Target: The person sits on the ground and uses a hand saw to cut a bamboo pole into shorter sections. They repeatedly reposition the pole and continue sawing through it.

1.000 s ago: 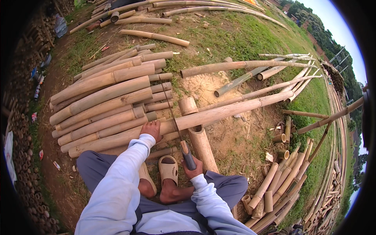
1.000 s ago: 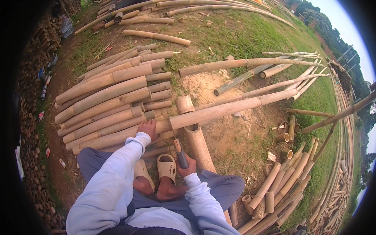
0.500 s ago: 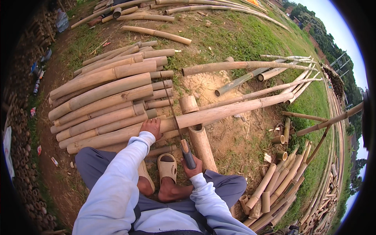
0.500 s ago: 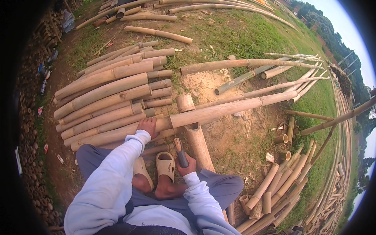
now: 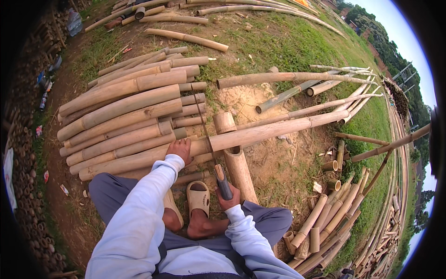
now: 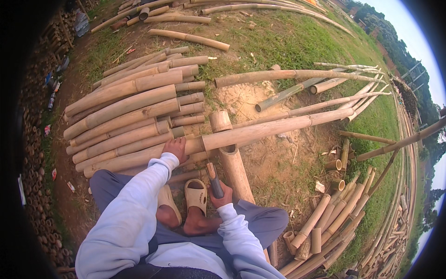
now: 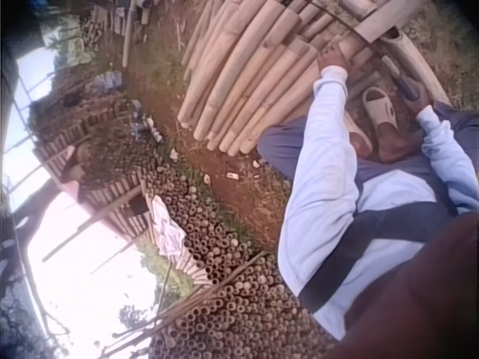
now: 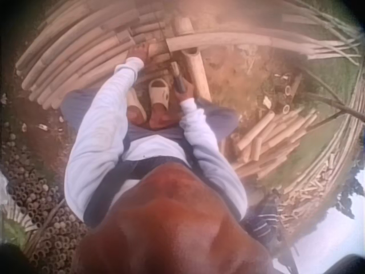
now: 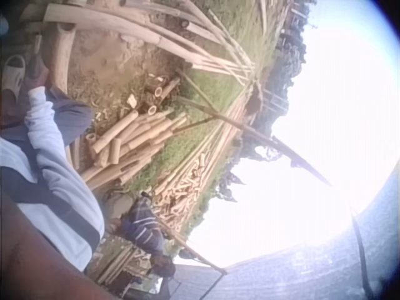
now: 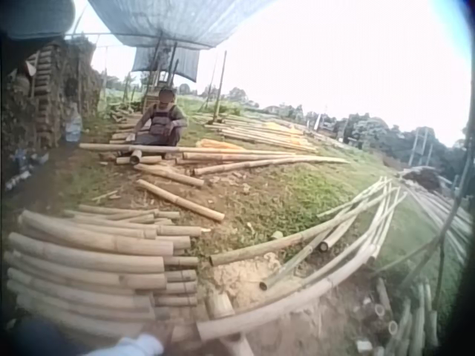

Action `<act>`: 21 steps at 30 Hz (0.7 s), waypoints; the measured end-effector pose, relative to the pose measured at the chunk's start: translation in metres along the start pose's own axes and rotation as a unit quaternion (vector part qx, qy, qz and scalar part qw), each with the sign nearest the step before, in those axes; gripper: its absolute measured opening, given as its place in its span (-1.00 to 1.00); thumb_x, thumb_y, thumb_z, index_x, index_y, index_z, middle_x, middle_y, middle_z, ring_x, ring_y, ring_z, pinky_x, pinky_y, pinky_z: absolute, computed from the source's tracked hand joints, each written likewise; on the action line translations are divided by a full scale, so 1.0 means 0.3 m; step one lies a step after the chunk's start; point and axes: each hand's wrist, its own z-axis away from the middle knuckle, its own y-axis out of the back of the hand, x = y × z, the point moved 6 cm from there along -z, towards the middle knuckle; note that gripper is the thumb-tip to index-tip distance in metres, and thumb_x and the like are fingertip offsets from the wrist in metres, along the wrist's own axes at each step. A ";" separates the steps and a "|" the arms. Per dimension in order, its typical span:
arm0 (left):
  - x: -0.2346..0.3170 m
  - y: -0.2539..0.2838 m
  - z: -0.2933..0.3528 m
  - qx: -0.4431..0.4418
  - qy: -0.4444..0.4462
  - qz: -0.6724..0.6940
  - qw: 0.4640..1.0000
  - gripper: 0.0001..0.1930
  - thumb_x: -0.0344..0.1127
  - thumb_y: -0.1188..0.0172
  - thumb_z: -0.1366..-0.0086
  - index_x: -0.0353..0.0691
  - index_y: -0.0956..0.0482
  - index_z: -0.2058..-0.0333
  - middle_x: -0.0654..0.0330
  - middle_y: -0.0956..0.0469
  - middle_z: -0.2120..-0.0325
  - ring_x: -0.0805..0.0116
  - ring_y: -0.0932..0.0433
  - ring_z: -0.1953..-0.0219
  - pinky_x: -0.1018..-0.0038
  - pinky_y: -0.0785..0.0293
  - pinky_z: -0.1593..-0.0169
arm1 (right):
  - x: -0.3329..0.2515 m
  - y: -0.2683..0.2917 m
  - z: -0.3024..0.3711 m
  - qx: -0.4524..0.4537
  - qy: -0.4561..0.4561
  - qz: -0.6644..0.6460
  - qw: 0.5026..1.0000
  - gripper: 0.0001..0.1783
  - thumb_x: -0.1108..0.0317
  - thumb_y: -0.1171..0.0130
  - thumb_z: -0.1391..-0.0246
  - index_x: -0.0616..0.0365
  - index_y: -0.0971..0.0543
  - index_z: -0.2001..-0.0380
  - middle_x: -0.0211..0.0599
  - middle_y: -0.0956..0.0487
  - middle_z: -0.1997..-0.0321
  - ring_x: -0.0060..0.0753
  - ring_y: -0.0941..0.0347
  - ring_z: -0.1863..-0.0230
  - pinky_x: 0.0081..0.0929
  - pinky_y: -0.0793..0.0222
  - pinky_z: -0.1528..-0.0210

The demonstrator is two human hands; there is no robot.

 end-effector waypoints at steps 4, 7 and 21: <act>-0.020 -0.025 -0.012 -0.015 0.001 0.005 1.000 -0.30 0.04 -0.49 -0.03 -0.21 -0.42 -0.04 -0.01 -0.63 0.10 0.02 -0.63 -0.02 0.19 -0.49 -0.15 | 0.004 -0.005 -0.001 -0.004 0.003 -0.008 1.000 -0.81 0.37 -0.40 -0.12 0.23 -0.60 0.33 -0.19 -0.52 0.54 -0.52 -0.37 0.48 -0.39 -0.42 0.33; -0.006 -0.007 -0.031 -0.040 -0.001 0.023 0.999 -0.30 0.01 -0.47 -0.01 -0.24 -0.42 -0.05 -0.01 -0.63 0.11 -0.01 -0.65 0.01 0.14 -0.53 -0.11 | 0.026 0.000 -0.001 -0.006 -0.005 -0.019 1.000 -0.81 0.37 -0.40 -0.12 0.23 -0.60 0.31 -0.20 -0.52 0.54 -0.54 -0.36 0.47 -0.41 -0.42 0.32; -0.075 0.014 -0.086 -0.202 -0.004 0.075 0.976 -0.34 0.00 -0.42 0.04 -0.25 -0.54 -0.01 -0.14 -0.69 0.18 -0.15 -0.66 0.05 0.07 -0.57 -0.08 | -0.425 0.311 0.377 -0.089 -0.135 0.091 0.983 -0.64 0.48 -0.37 -0.13 0.29 -0.65 -0.01 -0.13 -0.72 0.27 -0.36 -0.70 0.21 -0.45 -0.53 0.10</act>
